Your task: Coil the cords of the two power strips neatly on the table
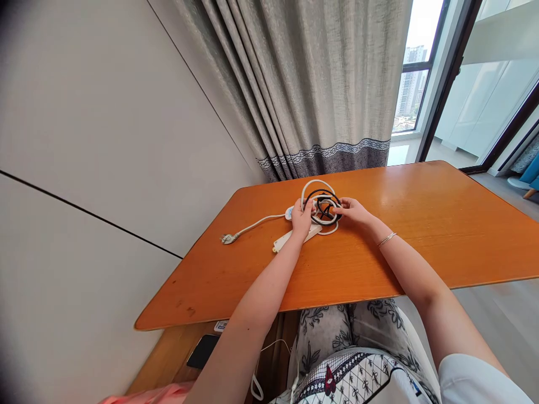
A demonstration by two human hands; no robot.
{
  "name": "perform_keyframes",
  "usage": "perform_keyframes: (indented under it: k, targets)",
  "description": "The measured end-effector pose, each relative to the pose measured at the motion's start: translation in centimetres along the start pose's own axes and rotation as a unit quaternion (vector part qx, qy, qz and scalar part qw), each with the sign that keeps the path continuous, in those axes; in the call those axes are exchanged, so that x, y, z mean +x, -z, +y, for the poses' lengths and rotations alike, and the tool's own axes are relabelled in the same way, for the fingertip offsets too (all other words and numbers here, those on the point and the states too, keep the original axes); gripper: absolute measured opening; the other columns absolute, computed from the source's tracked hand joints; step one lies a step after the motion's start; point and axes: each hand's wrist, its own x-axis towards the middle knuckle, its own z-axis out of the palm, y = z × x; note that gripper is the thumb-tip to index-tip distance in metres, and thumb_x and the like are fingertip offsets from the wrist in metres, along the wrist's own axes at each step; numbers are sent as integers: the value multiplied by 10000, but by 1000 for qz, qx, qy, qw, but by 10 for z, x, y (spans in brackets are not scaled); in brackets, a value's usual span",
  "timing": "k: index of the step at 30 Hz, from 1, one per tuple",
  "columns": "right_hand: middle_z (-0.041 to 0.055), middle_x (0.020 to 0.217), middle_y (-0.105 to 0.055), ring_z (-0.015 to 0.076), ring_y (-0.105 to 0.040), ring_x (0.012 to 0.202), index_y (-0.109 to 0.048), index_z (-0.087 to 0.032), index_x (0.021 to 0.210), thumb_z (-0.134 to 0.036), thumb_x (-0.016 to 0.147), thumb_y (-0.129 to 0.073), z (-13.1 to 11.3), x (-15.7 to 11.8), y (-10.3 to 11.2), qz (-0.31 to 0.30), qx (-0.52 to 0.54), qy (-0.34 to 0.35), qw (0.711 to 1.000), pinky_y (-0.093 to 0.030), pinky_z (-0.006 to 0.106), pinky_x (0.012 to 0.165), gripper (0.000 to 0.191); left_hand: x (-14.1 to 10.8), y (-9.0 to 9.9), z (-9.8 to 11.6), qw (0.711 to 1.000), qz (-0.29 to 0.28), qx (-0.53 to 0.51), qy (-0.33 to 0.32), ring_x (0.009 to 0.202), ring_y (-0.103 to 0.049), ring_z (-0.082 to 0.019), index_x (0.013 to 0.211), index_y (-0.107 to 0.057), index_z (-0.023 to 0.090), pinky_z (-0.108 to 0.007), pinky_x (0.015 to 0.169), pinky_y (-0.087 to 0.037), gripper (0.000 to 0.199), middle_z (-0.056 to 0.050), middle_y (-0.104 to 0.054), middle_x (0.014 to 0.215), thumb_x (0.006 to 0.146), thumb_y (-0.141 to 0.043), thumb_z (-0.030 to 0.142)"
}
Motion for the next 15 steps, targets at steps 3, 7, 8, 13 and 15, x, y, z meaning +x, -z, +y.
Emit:
perform_keyframes:
  k: [3, 7, 8, 13, 15]
  targets:
    - [-15, 747, -661, 133, -558, 673, -668, -179, 860, -411, 642, -818, 7, 4, 0, 90, -95, 30, 991, -457, 282, 674, 352, 1, -1, -2, 1000, -2, -20, 6, 681, -594, -139, 819, -556, 214, -261, 696, -491, 230, 6, -610, 721, 910, -642, 407]
    - [-28, 728, -624, 129, -505, 653, -615, -199, 802, -381, 713, -739, 8, 2, -1, 193, -258, 54, 945, -399, 272, 642, 238, 1, -3, -4, 998, 2, -60, 0, 660, -599, -128, 858, -580, 205, -245, 639, -500, 279, -3, -621, 758, 868, -688, 461]
    - [-28, 721, -621, 131, -506, 649, -598, -205, 785, -374, 729, -727, 7, 1, -1, 206, -292, 52, 932, -388, 273, 637, 220, 0, -3, -4, 998, 3, -69, -2, 650, -598, -125, 862, -580, 204, -244, 630, -500, 294, -3, -620, 757, 858, -698, 473]
    - [4, 796, -688, 166, -582, 696, -627, -221, 893, -355, 792, -706, 3, -2, -2, 229, -388, 45, 892, -400, 295, 666, 186, -1, -4, -2, 996, 9, -93, -5, 622, -610, -120, 878, -580, 205, -251, 615, -512, 343, 5, -617, 753, 809, -742, 500]
    - [20, 854, -718, 179, -616, 751, -654, -226, 1001, -371, 801, -708, 5, -1, 0, 218, -370, 48, 902, -434, 308, 715, 253, -2, -5, 1, 995, 11, -97, -12, 609, -610, -117, 881, -577, 208, -251, 609, -509, 349, 7, -624, 749, 815, -737, 512]
